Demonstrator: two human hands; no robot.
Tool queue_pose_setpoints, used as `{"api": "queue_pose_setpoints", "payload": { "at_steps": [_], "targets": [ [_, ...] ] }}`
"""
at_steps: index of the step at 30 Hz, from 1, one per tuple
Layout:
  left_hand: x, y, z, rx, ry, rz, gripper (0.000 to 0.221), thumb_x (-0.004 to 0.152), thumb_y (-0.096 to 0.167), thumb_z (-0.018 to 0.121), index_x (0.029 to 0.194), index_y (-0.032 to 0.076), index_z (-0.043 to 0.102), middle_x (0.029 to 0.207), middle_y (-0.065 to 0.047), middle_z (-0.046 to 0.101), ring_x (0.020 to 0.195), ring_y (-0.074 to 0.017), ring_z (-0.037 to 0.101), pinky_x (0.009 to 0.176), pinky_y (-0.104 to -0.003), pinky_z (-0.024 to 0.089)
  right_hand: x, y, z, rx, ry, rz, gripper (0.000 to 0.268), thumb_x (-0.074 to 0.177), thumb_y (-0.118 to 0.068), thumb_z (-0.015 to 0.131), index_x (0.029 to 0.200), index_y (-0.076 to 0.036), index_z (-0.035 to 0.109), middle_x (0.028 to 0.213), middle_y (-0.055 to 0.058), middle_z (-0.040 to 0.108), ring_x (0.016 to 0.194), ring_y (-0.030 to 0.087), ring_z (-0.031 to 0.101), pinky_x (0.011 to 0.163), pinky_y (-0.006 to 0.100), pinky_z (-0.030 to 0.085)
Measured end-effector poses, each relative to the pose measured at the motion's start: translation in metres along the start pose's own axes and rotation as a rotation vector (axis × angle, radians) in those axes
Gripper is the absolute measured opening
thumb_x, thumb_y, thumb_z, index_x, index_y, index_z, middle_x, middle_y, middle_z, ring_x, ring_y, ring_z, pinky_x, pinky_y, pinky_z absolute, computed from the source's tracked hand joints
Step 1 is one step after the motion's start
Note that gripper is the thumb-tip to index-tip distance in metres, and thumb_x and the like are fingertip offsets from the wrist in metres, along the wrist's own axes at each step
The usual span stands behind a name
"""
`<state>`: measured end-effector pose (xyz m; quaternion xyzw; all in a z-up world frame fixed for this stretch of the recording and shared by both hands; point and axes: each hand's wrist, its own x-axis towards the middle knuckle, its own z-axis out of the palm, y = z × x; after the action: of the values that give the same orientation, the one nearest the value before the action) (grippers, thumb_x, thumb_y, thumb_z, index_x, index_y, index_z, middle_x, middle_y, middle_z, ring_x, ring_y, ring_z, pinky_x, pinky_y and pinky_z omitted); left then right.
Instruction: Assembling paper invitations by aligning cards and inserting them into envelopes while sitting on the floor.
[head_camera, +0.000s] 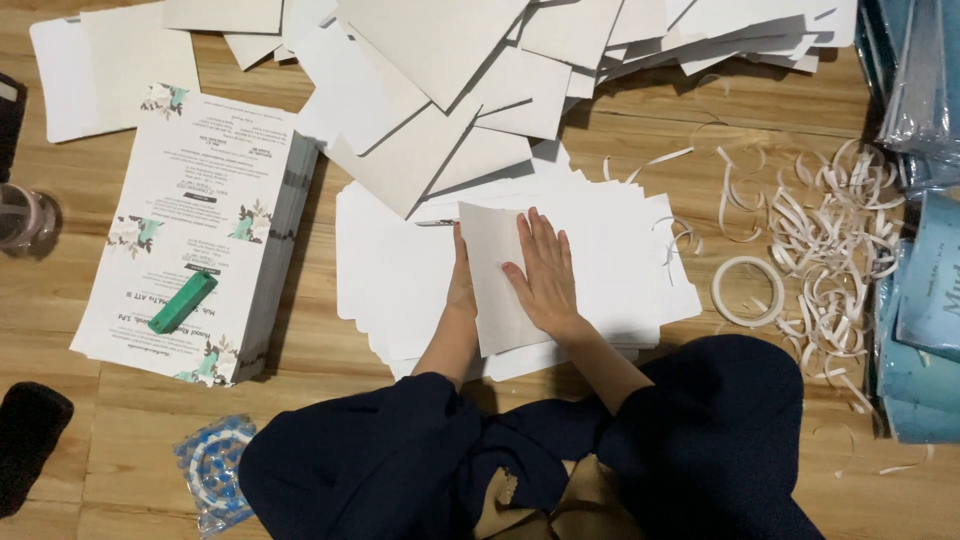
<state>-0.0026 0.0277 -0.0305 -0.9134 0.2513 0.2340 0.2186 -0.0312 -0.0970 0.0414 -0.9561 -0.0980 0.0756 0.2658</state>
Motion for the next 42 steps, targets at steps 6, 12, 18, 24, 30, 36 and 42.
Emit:
{"api": "queue_pose_setpoints", "payload": {
  "at_steps": [6,12,18,24,30,36,42],
  "targets": [
    [-0.08,-0.052,-0.053,-0.116,0.073,-0.03,0.108,0.048,0.05,0.075,0.137,0.012,0.027,0.145,-0.009,0.022,0.136,-0.0304,0.003,0.107,-0.062,-0.003,0.002,-0.008,0.005,-0.23,0.045,-0.026,0.07,0.091,-0.054,0.023,0.142,-0.006,0.016,0.147,0.017,0.013,0.136,0.03,0.012,0.109,0.044,0.001],
    [-0.08,-0.065,-0.024,-0.148,0.026,-0.015,0.125,0.038,0.061,0.074,0.139,0.011,0.021,0.147,-0.011,0.017,0.137,-0.0301,0.003,0.107,-0.059,0.002,0.004,-0.004,0.007,-0.273,-0.001,-0.066,0.08,0.086,-0.062,0.024,0.142,-0.006,0.012,0.148,0.017,0.007,0.137,0.029,0.006,0.109,0.041,-0.001],
    [-0.11,-0.081,-0.049,-0.216,0.042,-0.041,0.135,0.034,0.075,0.068,0.141,0.012,0.015,0.15,-0.012,0.007,0.137,-0.0279,0.005,0.107,-0.056,0.002,-0.007,0.002,0.01,-0.344,-0.036,-0.188,0.088,0.081,-0.07,0.024,0.143,-0.009,0.01,0.148,0.017,0.006,0.137,0.031,0.005,0.11,0.042,0.0],
    [-0.124,-0.089,-0.06,-0.232,0.024,-0.034,0.126,0.036,0.077,0.066,0.138,0.014,0.026,0.15,-0.012,0.006,0.137,-0.0275,0.005,0.106,-0.057,0.0,-0.017,0.005,0.016,-0.389,-0.043,-0.28,0.091,0.077,-0.073,0.029,0.143,-0.013,0.01,0.148,0.016,0.006,0.136,0.032,0.006,0.109,0.042,0.001],
    [-0.122,-0.092,-0.051,-0.261,0.039,-0.059,0.141,0.033,0.082,0.066,0.142,0.012,0.011,0.15,-0.011,0.005,0.137,-0.0249,0.004,0.107,-0.054,-0.004,-0.02,0.001,0.017,-0.425,-0.041,-0.338,0.092,0.075,-0.075,0.028,0.143,-0.016,0.011,0.148,0.015,0.008,0.136,0.031,0.007,0.11,0.042,0.001],
    [-0.123,-0.094,-0.046,-0.281,0.041,-0.076,0.147,0.032,0.085,0.065,0.142,0.008,0.004,0.149,-0.011,0.002,0.137,-0.0235,0.002,0.108,-0.054,-0.006,-0.004,-0.024,0.02,-0.401,-0.138,-0.407,0.091,0.075,-0.074,0.03,0.143,-0.017,0.01,0.147,0.015,0.008,0.135,0.032,0.01,0.109,0.045,0.005],
    [-0.124,-0.093,-0.049,-0.213,0.027,-0.074,0.146,0.034,0.086,0.062,0.141,0.006,0.004,0.149,-0.012,0.004,0.137,-0.0249,0.002,0.108,-0.055,-0.003,0.021,-0.048,0.031,-0.399,-0.152,-0.446,0.095,0.074,-0.075,0.032,0.142,-0.012,0.012,0.148,0.015,0.01,0.136,0.03,0.012,0.11,0.043,0.006]
  ]
}}
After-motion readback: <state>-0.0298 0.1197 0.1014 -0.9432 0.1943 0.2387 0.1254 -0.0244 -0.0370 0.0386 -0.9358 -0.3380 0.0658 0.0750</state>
